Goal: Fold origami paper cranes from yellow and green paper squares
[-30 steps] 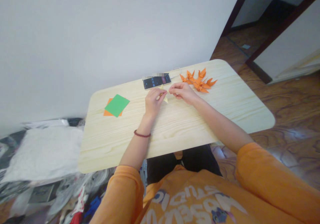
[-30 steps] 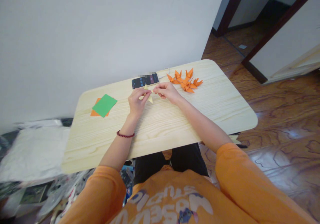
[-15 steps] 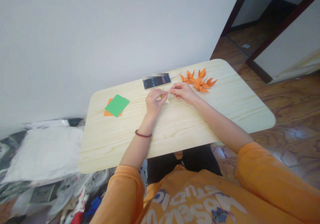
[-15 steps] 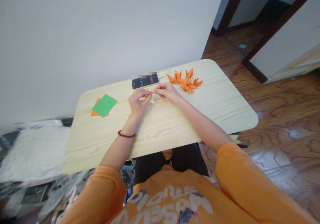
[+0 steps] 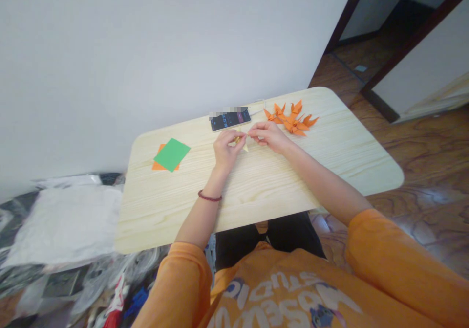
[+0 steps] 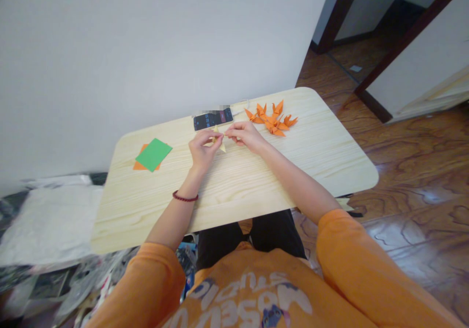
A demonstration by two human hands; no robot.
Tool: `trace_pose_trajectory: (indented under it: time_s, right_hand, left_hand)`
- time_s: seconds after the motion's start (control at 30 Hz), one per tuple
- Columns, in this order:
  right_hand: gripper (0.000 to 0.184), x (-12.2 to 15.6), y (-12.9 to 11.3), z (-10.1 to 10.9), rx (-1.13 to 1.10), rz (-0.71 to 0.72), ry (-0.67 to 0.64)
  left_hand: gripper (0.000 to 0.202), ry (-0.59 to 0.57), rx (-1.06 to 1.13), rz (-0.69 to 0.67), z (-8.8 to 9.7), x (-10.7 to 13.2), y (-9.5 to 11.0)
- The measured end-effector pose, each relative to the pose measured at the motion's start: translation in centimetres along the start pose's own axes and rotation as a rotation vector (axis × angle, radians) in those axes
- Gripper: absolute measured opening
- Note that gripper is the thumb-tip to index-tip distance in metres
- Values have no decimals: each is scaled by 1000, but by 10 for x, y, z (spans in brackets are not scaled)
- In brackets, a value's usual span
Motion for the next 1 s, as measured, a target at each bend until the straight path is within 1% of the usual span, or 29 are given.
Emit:
trace_pose_trajectory:
  time_s: [0.17,0.27,0.43,0.5,0.57,0.67,0.77,0.83,0.9,1.0]
  right_hand:
    - [22,1,3,-2,-76,-39,-13]
    - [24,3,3,-7,-118,-60,-40]
    - [23,7,4,-13,-198,-132,-68]
    - [23,6,4,-12,-171,-130,-64]
    - [22,4,0,-7,-92,-64,-30]
    - [22,2,-13,4,27,103,53]
    - [24,4,-26,4,162,244,71]
    - [25,6,-34,3,269,332,73]
    - [24,8,-40,1,345,389,75]
    - [23,8,-41,1,392,407,72]
  left_hand:
    - [12,4,162,194,-2,1,-14]
    - [14,-7,220,291,-5,2,-20]
    - [16,-34,281,337,-10,1,-23]
    - [17,-39,281,350,-10,2,-25]
    - [17,-38,274,374,-10,2,-28]
    - [17,-6,278,400,-6,1,-32]
    - [17,12,296,390,-4,0,-33]
    - [17,2,316,379,-5,-1,-33]
    - [17,-13,332,372,-7,-2,-32]
    - [18,-28,334,371,-9,-1,-32]
Point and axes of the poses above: each hand's wrist, its own x-axis away from the middle knuckle, its own z-axis out of the back of the hand, y = z × x, the point moved 10 cm from there along -x, towards the middle knuckle, and after that the axes turned 6 degrees about -x, right-handed, at the moved point
